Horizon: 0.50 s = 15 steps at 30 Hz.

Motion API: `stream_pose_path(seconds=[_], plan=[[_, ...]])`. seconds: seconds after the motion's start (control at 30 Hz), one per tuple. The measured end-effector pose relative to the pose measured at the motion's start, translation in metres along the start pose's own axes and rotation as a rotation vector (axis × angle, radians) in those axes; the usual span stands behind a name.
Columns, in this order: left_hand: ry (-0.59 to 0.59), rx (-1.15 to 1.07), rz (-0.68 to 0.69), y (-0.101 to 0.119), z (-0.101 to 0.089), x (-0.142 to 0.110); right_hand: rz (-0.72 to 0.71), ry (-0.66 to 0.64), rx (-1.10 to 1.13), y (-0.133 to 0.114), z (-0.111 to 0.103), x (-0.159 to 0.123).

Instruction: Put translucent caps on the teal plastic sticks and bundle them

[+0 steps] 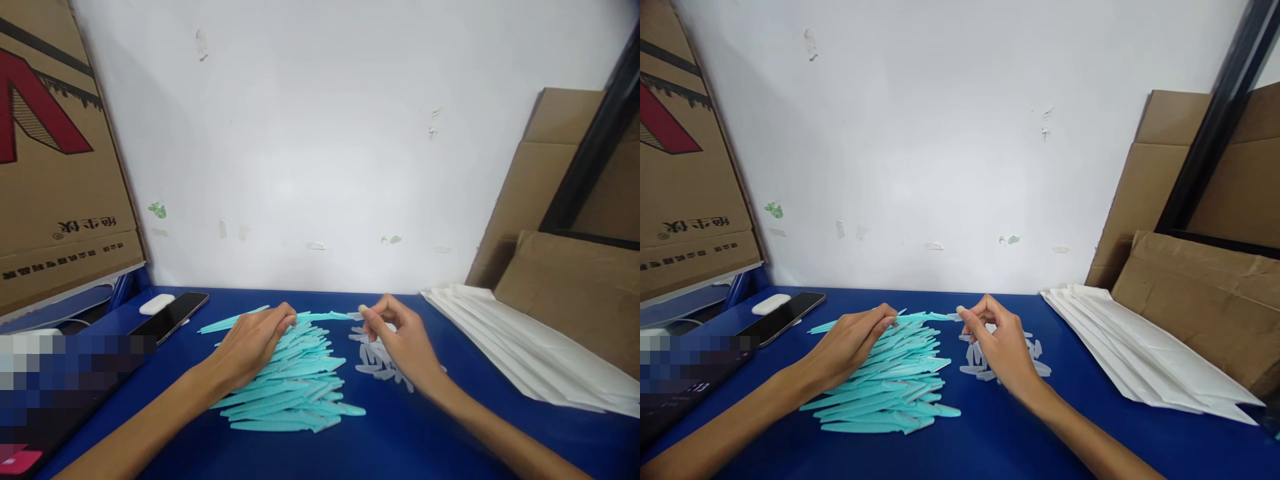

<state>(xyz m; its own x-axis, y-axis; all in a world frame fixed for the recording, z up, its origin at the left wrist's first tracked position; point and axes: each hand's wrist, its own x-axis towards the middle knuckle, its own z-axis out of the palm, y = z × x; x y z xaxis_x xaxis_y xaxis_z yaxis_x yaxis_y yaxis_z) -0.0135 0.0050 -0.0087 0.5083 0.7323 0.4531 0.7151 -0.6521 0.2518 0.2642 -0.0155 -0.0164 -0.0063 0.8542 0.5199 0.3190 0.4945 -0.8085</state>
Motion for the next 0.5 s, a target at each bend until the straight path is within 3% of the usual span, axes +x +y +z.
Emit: stream_pose_path(seconds=[0.2,0.5], plan=[[-0.04,0.003,0.096,0.011,0.002,-0.002,0.04,-0.153,0.105,0.002,0.007,-0.009],[0.017,0.009,0.179,0.008,0.005,-0.005,0.046,-0.212,0.074,-0.003,0.005,-0.009]])
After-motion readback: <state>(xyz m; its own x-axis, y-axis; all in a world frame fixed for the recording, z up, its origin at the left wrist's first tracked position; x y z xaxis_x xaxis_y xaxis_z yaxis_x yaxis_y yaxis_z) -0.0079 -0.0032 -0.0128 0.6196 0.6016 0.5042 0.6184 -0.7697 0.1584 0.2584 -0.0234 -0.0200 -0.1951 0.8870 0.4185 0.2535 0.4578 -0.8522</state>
